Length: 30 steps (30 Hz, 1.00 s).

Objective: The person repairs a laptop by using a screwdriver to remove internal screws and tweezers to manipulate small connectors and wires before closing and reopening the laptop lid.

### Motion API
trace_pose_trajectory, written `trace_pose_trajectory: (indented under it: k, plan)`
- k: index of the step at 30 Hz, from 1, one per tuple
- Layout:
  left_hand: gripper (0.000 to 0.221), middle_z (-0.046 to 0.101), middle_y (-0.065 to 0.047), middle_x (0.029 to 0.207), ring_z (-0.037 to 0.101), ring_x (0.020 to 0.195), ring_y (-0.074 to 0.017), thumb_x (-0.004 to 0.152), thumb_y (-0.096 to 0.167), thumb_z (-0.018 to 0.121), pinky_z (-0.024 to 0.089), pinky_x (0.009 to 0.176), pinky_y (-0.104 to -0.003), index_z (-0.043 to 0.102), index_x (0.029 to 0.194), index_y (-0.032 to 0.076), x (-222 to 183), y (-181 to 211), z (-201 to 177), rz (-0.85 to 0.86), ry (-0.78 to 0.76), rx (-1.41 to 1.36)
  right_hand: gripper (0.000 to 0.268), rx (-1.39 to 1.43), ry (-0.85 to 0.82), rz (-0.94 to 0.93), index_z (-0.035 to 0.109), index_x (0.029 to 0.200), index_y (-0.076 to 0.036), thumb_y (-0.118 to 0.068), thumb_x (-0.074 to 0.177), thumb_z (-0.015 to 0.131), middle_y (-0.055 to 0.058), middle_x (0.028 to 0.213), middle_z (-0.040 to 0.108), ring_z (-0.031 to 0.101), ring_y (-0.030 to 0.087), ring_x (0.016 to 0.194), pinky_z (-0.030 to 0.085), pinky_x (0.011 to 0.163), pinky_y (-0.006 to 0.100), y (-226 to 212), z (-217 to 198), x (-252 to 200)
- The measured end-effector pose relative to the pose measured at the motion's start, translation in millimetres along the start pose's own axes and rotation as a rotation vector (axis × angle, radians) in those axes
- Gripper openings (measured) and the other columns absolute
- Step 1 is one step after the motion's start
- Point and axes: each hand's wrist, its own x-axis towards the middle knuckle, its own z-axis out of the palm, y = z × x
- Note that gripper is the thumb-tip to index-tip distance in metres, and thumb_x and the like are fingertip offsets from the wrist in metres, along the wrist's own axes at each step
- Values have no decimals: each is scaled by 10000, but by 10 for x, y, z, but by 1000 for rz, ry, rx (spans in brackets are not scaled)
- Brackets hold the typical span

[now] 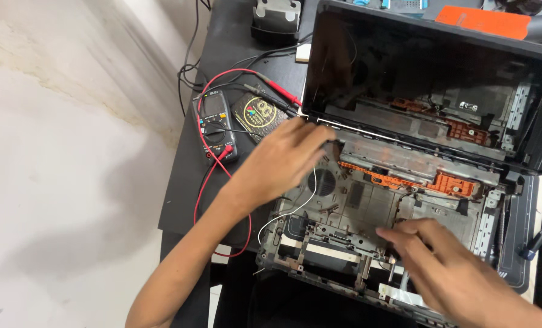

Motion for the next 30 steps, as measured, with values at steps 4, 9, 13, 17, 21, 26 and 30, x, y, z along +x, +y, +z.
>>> trace_pose_trajectory:
  k: [4, 9, 13, 17, 21, 26, 30]
  plan:
    - [320, 592, -121, 1047, 607, 969, -300, 866, -27, 623, 509, 879, -420, 669, 1176, 35, -88, -90, -114, -27, 53, 100, 470, 150, 64, 150, 523, 1441, -157, -160, 989, 648, 69, 1249, 728, 701, 71, 626, 581, 510, 149, 171, -47, -33]
    - [200, 526, -124, 963, 591, 919, -295, 856, -6, 651, 495, 832, -426, 720, 1036, 47, -151, -138, -71, -116, 84, 106, 267, 945, 125, 137, 693, 1273, -46, -69, 1062, 530, 155, 1094, 761, 782, 195, 844, 666, 721, 300, 262, -212, 165]
    - [159, 536, -117, 1006, 603, 965, -289, 918, -17, 632, 494, 855, -431, 749, 1002, 50, -229, -181, -12, -108, 150, 69, 272, 1227, 146, 93, 656, 1226, 75, -36, 1063, 469, 244, 1030, 745, 761, 324, 1003, 577, 998, 454, 236, -378, 404]
    - [220, 530, -123, 1020, 593, 978, -295, 938, -7, 617, 494, 882, -436, 781, 1052, 84, -259, -217, 44, -91, 149, 89, 234, 1041, 266, 147, 626, 1197, 40, -21, 993, 527, 210, 1052, 752, 789, 273, 911, 614, 892, 426, 143, -341, 693]
    - [270, 529, -128, 1049, 586, 1011, -301, 889, 7, 621, 495, 909, -436, 786, 1079, 106, -282, -245, 56, -104, 100, 114, 219, 810, 372, 86, 671, 1104, 14, -108, 1068, 492, 140, 914, 765, 793, 183, 762, 643, 673, 323, 44, -238, 978]
    - [299, 518, -131, 1056, 575, 1028, -307, 878, 40, 626, 495, 913, -430, 787, 1112, 131, -324, -272, 62, -105, 79, 142, 227, 257, 427, 93, 729, 1076, 6, -163, 999, 597, 154, 854, 697, 680, 200, 657, 558, 524, 275, -81, -229, 1342]
    - [265, 515, -125, 1061, 569, 1033, -308, 907, 86, 640, 494, 914, -431, 793, 1113, 149, -349, -283, 83, -107, 112, 120, 127, 20, 508, -201, 658, 1092, 17, -96, 1034, 648, 197, 1040, 707, 733, 243, 816, 605, 609, 262, -129, -318, 1611]
